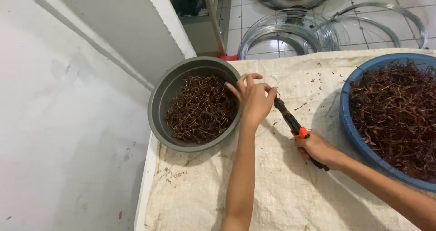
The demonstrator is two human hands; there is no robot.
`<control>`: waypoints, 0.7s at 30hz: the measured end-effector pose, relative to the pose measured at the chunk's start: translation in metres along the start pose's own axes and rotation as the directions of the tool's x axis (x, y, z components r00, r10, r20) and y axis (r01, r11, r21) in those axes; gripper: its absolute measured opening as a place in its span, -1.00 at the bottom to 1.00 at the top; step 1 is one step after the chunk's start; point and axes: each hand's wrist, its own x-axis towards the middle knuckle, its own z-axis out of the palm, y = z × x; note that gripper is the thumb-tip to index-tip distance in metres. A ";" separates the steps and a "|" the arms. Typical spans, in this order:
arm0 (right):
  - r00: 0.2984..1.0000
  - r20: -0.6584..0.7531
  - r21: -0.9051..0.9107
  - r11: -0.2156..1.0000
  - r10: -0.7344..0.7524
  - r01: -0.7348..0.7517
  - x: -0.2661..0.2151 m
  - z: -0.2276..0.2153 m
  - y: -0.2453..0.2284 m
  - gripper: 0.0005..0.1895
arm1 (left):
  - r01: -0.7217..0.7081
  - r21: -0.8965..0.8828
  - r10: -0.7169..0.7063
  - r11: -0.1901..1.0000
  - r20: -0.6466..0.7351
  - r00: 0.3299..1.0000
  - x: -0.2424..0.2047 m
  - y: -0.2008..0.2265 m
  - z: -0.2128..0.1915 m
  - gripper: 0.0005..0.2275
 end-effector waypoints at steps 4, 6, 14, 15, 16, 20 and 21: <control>0.999 0.010 -0.035 0.999 0.034 -0.034 0.013 -0.004 0.015 -0.86 | -0.022 0.053 0.015 0.998 0.119 0.993 0.008 -0.002 -0.008 -0.78; 0.998 -0.032 -0.054 0.997 0.055 -0.057 0.008 -0.005 0.014 -0.82 | -0.029 0.075 0.015 0.997 0.182 0.983 0.010 -0.007 -0.007 -0.79; 0.995 -0.070 -0.121 0.989 0.072 -0.080 0.012 -0.009 0.015 -0.77 | -0.079 0.139 0.062 0.987 0.125 0.990 -0.015 -0.003 -0.013 -0.82; 0.993 -0.090 -0.181 0.980 0.070 -0.085 0.007 -0.010 0.007 -0.70 | -0.095 0.106 0.084 0.990 0.100 0.991 -0.016 -0.003 -0.011 -0.82; 0.994 -0.095 -0.184 0.980 0.063 -0.079 0.003 -0.010 -0.011 -0.70 | -0.099 0.103 0.090 0.990 0.093 0.992 -0.015 -0.003 -0.018 -0.82; 0.989 -0.146 -0.508 0.857 0.012 -0.085 -0.034 -0.001 -0.055 -0.37 | -0.052 0.160 0.053 0.986 -0.001 0.999 -0.034 0.007 -0.051 -0.87; 0.984 -0.156 -0.586 0.810 -0.089 -0.019 -0.043 0.001 -0.067 -0.37 | -0.031 0.150 0.036 0.988 -0.028 0.999 -0.037 0.012 -0.064 -0.89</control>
